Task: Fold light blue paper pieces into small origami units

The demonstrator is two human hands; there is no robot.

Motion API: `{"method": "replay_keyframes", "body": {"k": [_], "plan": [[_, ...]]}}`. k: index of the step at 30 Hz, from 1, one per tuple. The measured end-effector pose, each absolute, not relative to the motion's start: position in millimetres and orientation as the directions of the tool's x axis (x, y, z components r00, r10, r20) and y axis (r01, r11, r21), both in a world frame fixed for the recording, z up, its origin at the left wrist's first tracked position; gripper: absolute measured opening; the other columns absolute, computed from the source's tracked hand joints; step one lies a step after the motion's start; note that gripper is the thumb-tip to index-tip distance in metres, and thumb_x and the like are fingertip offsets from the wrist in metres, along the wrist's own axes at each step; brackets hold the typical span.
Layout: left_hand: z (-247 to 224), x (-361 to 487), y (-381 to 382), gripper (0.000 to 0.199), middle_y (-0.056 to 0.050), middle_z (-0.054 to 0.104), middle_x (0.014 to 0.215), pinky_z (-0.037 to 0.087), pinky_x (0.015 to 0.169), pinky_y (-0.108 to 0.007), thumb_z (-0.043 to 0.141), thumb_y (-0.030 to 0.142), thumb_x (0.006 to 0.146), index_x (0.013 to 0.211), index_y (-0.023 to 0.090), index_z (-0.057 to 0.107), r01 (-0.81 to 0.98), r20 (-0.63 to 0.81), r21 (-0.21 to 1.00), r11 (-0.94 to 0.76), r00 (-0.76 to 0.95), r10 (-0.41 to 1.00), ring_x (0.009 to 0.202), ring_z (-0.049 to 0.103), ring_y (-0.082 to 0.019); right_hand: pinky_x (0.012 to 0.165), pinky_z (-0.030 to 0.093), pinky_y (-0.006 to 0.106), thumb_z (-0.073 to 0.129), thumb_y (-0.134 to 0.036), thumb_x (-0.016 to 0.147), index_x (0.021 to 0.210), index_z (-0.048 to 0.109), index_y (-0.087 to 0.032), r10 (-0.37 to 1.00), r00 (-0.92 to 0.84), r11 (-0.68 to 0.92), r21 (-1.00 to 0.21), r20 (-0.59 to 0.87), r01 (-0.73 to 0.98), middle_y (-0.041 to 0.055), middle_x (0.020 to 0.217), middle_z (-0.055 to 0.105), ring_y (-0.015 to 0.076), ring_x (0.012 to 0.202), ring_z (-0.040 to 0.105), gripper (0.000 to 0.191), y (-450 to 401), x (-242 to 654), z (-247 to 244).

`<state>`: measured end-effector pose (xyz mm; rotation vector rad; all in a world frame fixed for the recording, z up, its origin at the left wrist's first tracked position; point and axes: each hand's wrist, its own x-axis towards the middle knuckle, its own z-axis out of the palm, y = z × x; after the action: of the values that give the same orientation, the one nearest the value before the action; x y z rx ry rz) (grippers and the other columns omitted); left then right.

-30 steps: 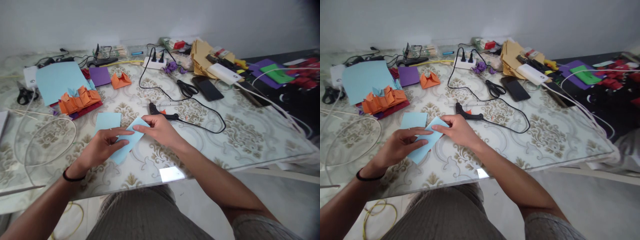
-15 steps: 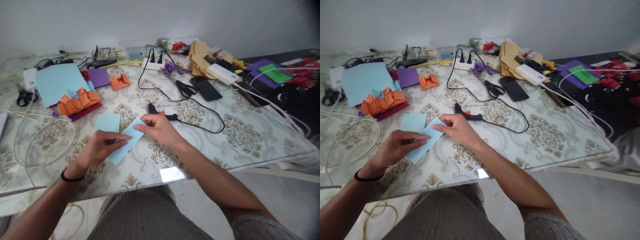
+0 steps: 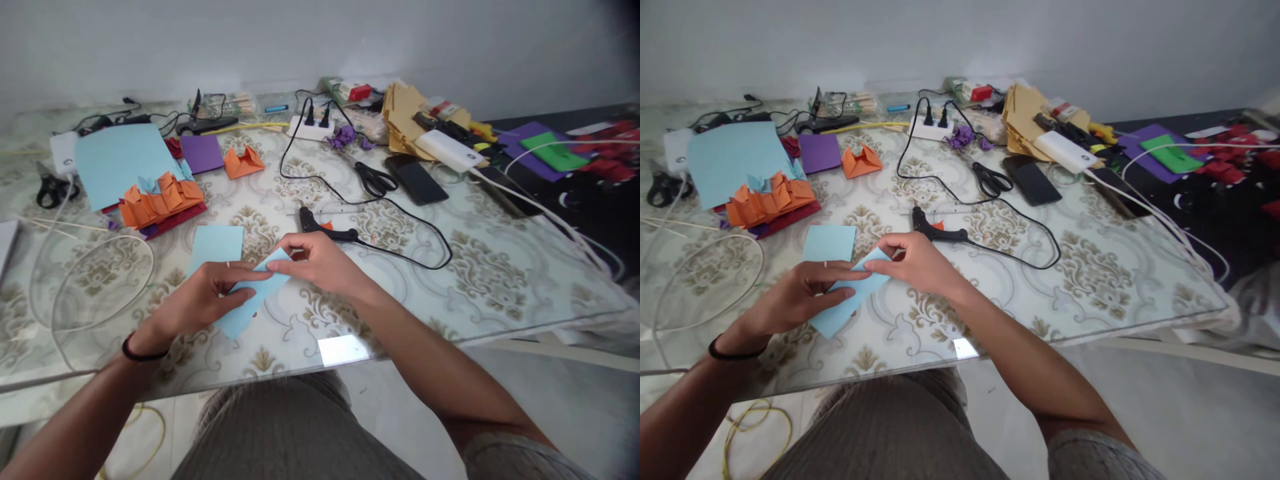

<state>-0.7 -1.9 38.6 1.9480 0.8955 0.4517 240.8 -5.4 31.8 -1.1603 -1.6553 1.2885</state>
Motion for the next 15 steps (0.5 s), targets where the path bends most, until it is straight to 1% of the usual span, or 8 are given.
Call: {"method": "replay_keyframes", "body": {"k": [2, 4, 9, 12, 15], "plan": [[39.5, 0.9, -3.3, 0.038, -0.006, 0.077, 0.122, 0.054, 0.069, -0.023, 0.062, 0.018, 0.095, 0.129, 0.03, 0.074, 0.416, -0.066, 0.841, -0.347, 0.714, 0.697, 0.091, 0.071, -0.017, 0.068, 0.044, 0.028, 0.077, -0.032, 0.084, 0.086, 0.076, -0.017, 0.928, -0.372, 0.11, -0.959, 0.005, 0.262, 0.0013, 0.082, 0.071, 0.0158, 0.078, 0.062, 0.015, -7.1, 239.4, 34.8], [40.2, 2.0, -4.5, 0.038, -0.007, 0.076, 0.128, 0.056, 0.073, -0.024, 0.061, 0.018, 0.095, 0.127, 0.03, 0.075, 0.427, -0.085, 0.824, -0.372, 0.743, 0.664, 0.098, 0.072, -0.018, 0.072, 0.046, 0.028, 0.076, -0.026, 0.084, 0.086, 0.077, -0.018, 0.912, -0.41, 0.137, -0.949, 0.009, 0.284, 0.0025, 0.087, 0.075, 0.0166, 0.083, 0.066, 0.008, -8.6, 237.9, 36.7], [39.8, 2.4, -5.4, 0.035, -0.009, 0.077, 0.124, 0.056, 0.077, -0.028, 0.063, 0.021, 0.093, 0.124, 0.029, 0.077, 0.445, -0.165, 0.829, -0.339, 0.774, 0.612, 0.091, 0.07, -0.019, 0.075, 0.049, 0.028, 0.075, -0.018, 0.085, 0.082, 0.077, -0.018, 0.849, -0.524, 0.254, -0.919, 0.063, 0.301, 0.0021, 0.085, 0.077, 0.0161, 0.082, 0.069, 0.004, -9.5, 238.9, 35.9], [37.8, 1.5, -4.9, 0.037, -0.009, 0.077, 0.123, 0.054, 0.069, -0.025, 0.064, 0.022, 0.092, 0.126, 0.029, 0.076, 0.457, -0.251, 0.852, -0.256, 0.785, 0.566, 0.081, 0.067, -0.016, 0.077, 0.05, 0.028, 0.072, -0.013, 0.083, 0.079, 0.075, -0.018, 0.797, -0.6, 0.309, -0.898, 0.064, 0.315, 0.0011, 0.084, 0.077, 0.0155, 0.081, 0.069, 0.007, -8.6, 242.0, 33.7], [37.8, -0.4, -3.7, 0.038, -0.009, 0.079, 0.113, 0.045, 0.055, -0.021, 0.064, 0.024, 0.092, 0.129, 0.026, 0.075, 0.457, -0.31, 0.869, -0.191, 0.802, 0.51, 0.065, 0.056, -0.012, 0.074, 0.05, 0.028, 0.07, -0.015, 0.084, 0.079, 0.075, -0.018, 0.756, -0.654, 0.314, -0.893, 0.029, 0.324, 0.0011, 0.081, 0.076, 0.0147, 0.075, 0.068, 0.007, -6.9, 246.6, 33.1]]}}
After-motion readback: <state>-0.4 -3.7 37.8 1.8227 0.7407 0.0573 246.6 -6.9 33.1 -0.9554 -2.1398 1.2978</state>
